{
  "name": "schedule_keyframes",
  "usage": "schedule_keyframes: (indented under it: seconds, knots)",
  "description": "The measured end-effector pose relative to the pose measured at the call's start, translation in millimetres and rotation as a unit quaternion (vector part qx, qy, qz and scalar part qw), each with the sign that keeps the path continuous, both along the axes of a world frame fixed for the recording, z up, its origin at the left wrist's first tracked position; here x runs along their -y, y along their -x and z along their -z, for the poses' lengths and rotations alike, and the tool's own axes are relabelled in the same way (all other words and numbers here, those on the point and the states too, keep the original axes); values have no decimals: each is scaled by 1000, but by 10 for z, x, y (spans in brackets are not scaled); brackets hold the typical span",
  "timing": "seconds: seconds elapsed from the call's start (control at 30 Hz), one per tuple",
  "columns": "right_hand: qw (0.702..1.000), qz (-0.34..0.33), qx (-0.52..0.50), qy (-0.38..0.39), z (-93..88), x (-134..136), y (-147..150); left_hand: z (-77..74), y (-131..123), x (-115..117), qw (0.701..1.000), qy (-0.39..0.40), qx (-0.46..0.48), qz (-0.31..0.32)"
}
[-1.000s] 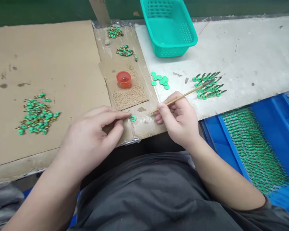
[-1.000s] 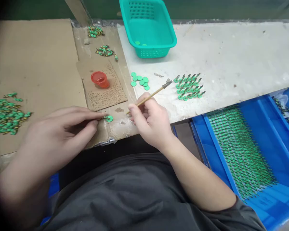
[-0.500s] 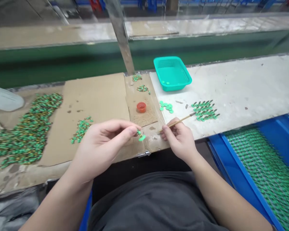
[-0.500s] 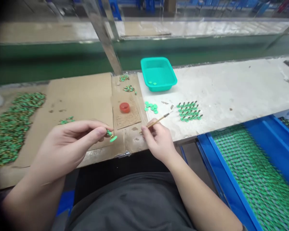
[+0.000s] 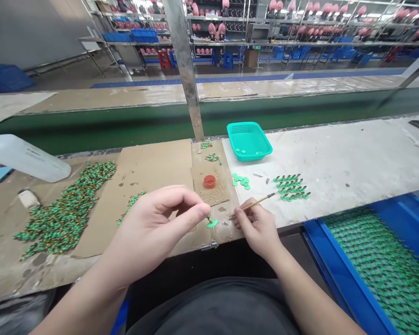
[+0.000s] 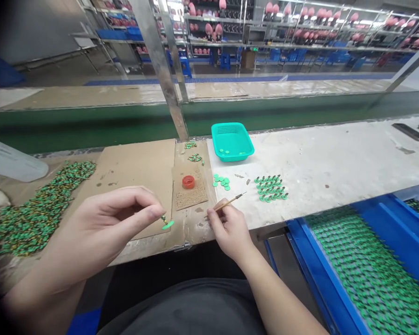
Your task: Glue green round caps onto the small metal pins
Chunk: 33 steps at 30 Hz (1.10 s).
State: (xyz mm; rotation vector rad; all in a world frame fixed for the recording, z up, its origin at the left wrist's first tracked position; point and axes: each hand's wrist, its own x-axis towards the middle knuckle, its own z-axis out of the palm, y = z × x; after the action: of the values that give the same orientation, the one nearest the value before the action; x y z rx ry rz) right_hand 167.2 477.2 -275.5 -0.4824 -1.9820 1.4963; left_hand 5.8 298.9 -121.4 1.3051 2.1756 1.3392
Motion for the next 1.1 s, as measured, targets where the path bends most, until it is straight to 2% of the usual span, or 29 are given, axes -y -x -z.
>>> schedule_keyframes:
  seconds: [0.2,0.53,0.9,1.0,1.1]
  knots:
    - [1000,-9,-7,-9,10,-10,-16,-69,-95,-108,999,0,-33,9]
    - [999,-32,-19,-4,9,-55,-46,-106,-208,-316,999,28,-30,13]
    - [999,-38,-17,-5,-19,-48,-41,-28,-124,-308,999,7,7,53]
    - [999,-34,-15,-8,-23,-48,-44,78,-76,-254,998,-2,4,60]
    - [1000,-29,-11,-3,-19,-53,-46,385,-33,-202,994,-11,-104,41]
